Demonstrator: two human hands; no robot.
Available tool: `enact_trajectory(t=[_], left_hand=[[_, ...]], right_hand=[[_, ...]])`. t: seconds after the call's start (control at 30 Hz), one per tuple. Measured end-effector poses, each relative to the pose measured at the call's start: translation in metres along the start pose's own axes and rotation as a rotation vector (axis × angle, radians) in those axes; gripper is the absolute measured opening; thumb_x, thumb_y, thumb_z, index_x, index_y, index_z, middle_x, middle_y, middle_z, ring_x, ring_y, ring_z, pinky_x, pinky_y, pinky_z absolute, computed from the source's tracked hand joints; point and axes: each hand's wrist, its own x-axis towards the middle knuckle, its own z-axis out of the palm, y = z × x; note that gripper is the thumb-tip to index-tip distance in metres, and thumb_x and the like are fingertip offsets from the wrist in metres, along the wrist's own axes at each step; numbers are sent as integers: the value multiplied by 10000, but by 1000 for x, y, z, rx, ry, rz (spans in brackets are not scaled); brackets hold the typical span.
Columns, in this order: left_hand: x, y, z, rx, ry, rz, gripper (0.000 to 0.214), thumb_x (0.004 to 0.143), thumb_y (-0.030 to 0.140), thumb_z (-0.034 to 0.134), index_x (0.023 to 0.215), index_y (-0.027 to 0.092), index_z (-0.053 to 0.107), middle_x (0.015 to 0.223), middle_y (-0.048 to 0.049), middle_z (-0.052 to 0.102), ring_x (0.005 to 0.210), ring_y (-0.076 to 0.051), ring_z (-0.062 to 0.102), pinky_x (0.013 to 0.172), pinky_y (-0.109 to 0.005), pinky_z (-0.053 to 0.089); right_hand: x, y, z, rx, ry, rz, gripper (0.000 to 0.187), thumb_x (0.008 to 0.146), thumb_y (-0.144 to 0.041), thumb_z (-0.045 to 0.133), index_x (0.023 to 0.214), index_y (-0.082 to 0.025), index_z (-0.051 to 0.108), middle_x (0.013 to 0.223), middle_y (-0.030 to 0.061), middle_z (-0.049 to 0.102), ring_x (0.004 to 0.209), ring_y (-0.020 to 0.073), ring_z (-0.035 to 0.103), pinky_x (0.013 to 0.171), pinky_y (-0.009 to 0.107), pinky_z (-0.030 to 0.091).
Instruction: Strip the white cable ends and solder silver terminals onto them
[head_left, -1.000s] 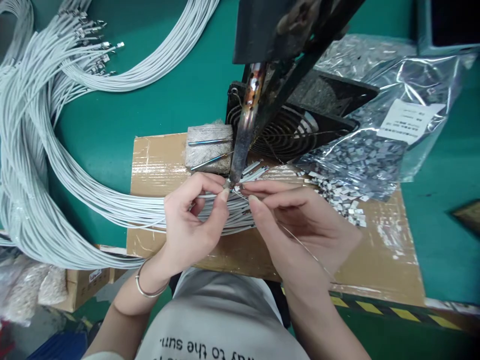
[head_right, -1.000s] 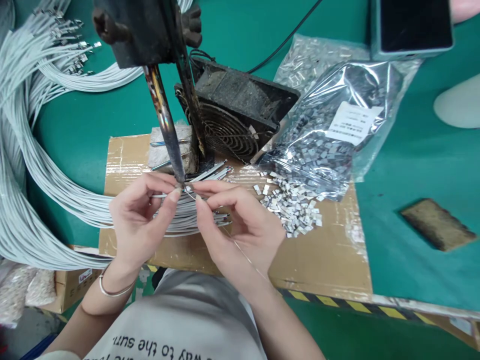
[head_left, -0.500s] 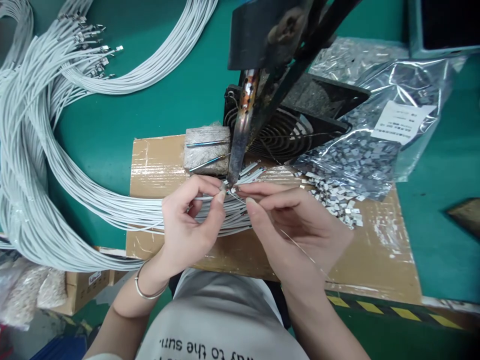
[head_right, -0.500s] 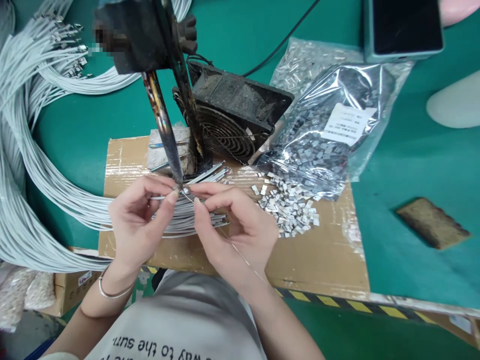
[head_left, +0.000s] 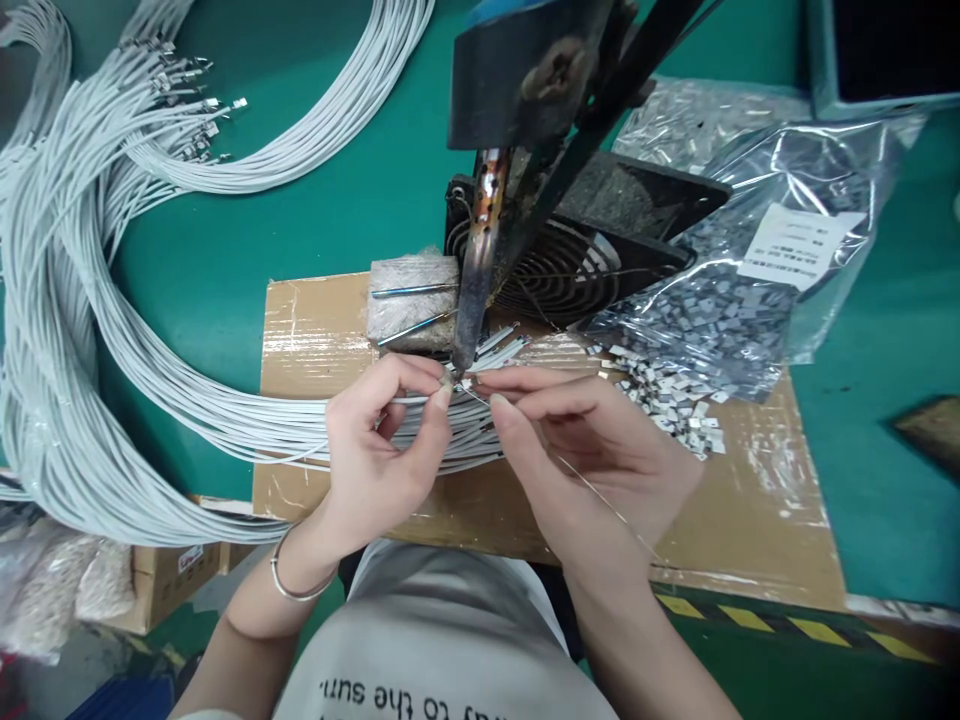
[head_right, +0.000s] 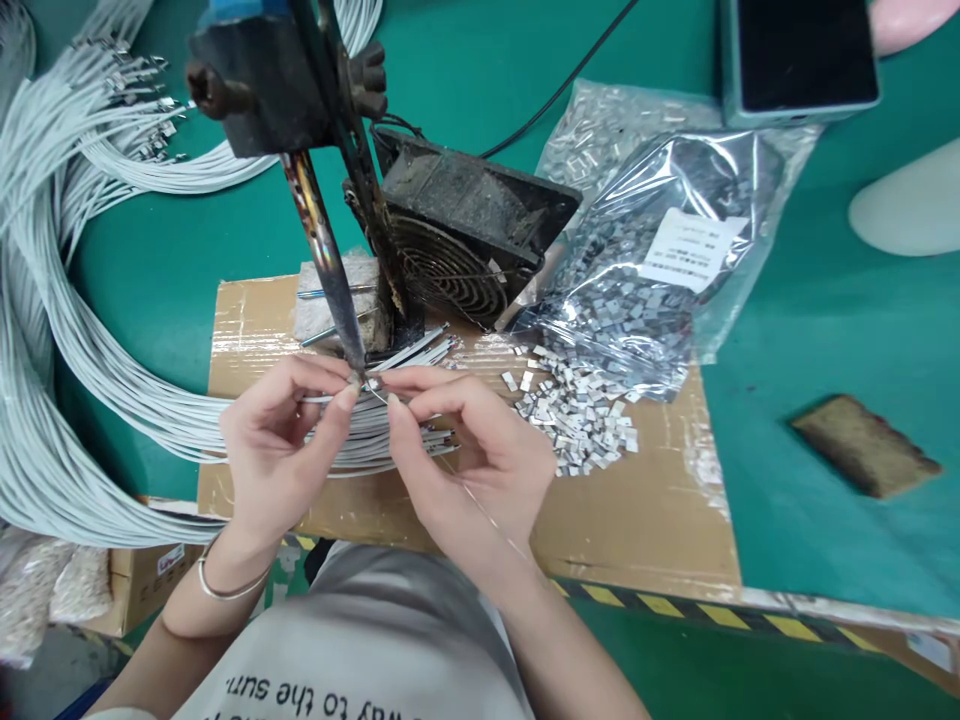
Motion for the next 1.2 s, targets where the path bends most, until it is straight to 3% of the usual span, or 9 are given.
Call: enact_trajectory(t=[0.37,0.5,0.63,0.8,1.0,1.2], left_hand=[[0,1,0,23,-4,43,143,938,96,707,856,213,695,894,-34,731,679,-129,556,452,-275,281],[-1,0,1,65,21,17,109,936,137,716,859,211,691,899,-35,745,565,-108,451,436,-280,278],[-5,-4,2,180,15,1,44,957,184,711,925,214,717,753,12,691,512,-100,367,456,-282,306],[-12,-5,0,211,-6,1,58,997,202,681,973,220,730,793,1,716,571,-117,496,495,-284,369],[-9,-1,-2,289,1,126,89,987,139,673,995,207,729,771,24,726,516,-91,435,476,-245,395],[-8,0,-1,328,-7,206,124,989,92,657,1018,196,719,875,-23,796,689,-129,677,627,-244,546]], right_hand=[[0,1,-1,-19,-9,-8,156,942,-81,745,899,-231,730,1050,27,818,988,178,791,876,303,677],[0,1,-1,-21,-2,3,166,947,-88,738,891,-243,730,1047,28,818,989,189,791,858,319,683],[0,1,-1,-3,8,17,177,939,-69,737,870,-232,727,1013,26,817,967,179,792,851,300,675],[-1,2,0,10,2,31,156,936,-85,749,865,-222,728,997,21,818,956,169,794,846,273,660],[-2,4,0,-22,-1,3,161,937,-80,742,883,-230,728,1013,18,820,963,177,799,804,269,663],[-4,4,-2,-39,-8,0,156,943,-95,749,916,-247,730,1063,26,823,1004,199,798,829,311,679]])
